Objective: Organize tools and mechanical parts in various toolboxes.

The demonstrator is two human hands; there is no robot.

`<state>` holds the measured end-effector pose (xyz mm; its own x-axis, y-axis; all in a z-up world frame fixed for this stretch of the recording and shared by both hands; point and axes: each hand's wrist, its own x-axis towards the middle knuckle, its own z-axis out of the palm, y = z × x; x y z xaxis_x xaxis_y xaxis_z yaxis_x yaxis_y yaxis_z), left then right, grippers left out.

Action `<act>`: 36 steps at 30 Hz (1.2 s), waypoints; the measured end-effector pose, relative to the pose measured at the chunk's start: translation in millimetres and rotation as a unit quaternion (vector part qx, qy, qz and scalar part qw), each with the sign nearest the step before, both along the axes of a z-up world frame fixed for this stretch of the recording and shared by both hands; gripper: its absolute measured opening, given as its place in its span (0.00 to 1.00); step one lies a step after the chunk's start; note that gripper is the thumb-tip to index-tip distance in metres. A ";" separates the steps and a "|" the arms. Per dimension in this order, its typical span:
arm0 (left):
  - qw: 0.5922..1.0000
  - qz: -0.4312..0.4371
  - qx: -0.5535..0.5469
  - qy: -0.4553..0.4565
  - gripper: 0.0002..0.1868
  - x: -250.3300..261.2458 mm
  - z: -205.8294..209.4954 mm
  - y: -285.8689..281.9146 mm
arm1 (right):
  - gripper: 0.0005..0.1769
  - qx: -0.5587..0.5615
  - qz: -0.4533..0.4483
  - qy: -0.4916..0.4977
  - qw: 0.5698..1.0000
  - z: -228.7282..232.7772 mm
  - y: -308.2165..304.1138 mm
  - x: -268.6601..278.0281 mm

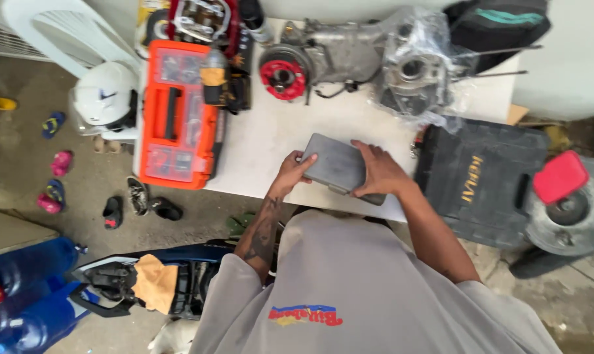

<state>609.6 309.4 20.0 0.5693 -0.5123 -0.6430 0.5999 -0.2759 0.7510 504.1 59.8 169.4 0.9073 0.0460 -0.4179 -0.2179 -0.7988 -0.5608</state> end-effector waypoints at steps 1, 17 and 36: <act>0.999 0.033 -0.021 -0.021 0.41 4.5 4.7 10.2 | 0.74 -0.021 0.017 -0.012 1.000 17.1 10.6 11.7; 0.932 0.326 -0.014 -0.160 0.31 52.4 74.4 207.5 | 0.46 0.560 -0.243 0.053 0.790 -28.4 148.7 118.9; 0.882 -0.078 0.226 -0.406 0.32 10.6 -48.6 59.8 | 0.65 0.212 -0.442 0.215 0.845 -135.7 41.3 -30.9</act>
<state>620.2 369.2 -28.5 0.8817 -0.4201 -0.2148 -0.1558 -0.6888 0.7080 473.2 101.1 33.7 0.4341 -0.3411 -0.8338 -0.8803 0.0360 -0.4730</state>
